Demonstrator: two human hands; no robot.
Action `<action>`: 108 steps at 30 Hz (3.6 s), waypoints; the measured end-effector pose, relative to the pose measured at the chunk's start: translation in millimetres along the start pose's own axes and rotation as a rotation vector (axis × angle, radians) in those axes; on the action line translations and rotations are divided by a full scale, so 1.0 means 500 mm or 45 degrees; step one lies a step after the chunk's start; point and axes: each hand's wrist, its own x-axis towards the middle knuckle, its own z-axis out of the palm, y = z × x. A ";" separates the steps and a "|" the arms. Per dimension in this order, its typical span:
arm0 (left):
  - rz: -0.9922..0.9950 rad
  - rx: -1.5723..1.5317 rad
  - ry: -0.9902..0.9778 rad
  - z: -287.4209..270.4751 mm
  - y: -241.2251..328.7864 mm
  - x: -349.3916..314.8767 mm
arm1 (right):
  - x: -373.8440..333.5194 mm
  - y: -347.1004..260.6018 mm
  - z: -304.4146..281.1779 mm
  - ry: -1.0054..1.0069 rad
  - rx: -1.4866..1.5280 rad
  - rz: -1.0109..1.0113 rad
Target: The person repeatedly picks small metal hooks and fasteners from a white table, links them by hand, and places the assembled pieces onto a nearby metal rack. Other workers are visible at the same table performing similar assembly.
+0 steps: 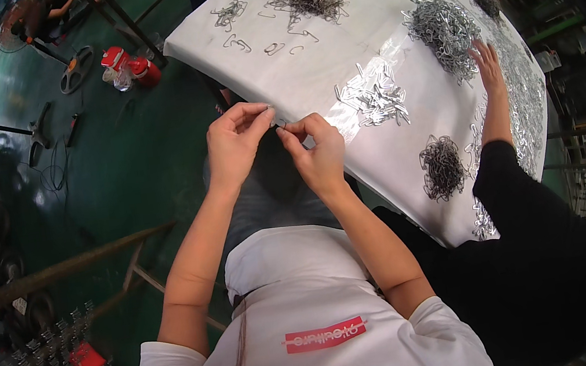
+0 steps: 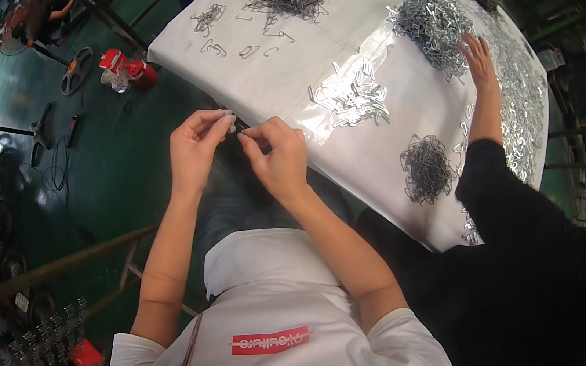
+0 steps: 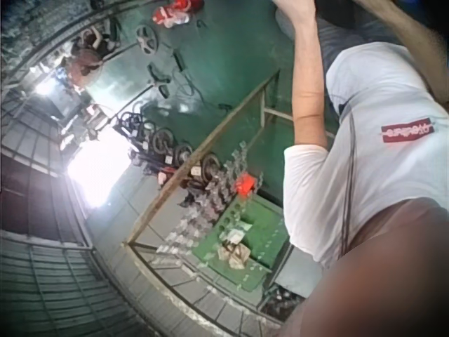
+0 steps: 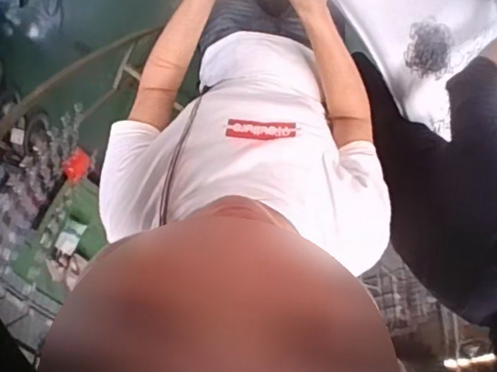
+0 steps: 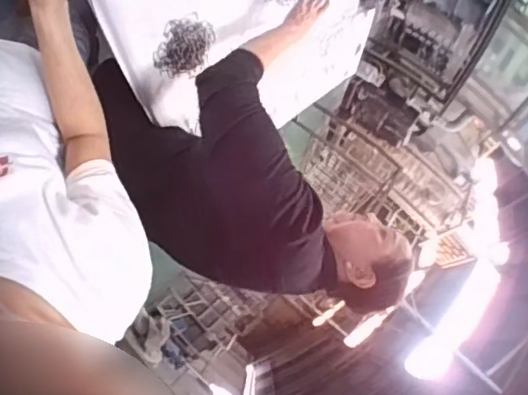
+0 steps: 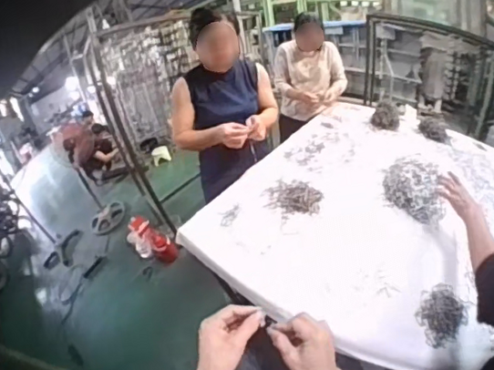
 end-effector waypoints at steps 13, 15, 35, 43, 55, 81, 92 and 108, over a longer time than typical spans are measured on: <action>0.325 0.139 0.201 0.010 -0.041 0.008 | 0.028 0.024 0.033 -0.177 -0.239 0.057; 0.330 0.091 0.221 0.005 -0.054 0.014 | 0.039 0.030 0.021 -0.252 -0.102 0.080; 0.296 0.166 0.192 -0.013 -0.069 0.010 | 0.314 0.176 0.048 -0.754 -0.287 0.199; 0.343 0.272 0.165 0.000 -0.043 -0.014 | 0.107 0.005 -0.028 -0.419 0.974 0.699; 0.515 0.352 0.186 0.028 -0.042 -0.029 | 0.046 -0.025 -0.008 -0.016 1.025 0.504; 1.502 1.395 -0.711 0.326 -0.207 0.354 | -0.025 0.009 -0.066 0.135 0.946 0.266; -0.128 -0.169 -0.373 0.126 -0.056 0.149 | -0.008 0.025 -0.057 0.178 0.806 0.310; 0.216 -0.173 -0.061 0.036 -0.008 0.037 | 0.037 0.011 0.008 0.046 0.456 0.195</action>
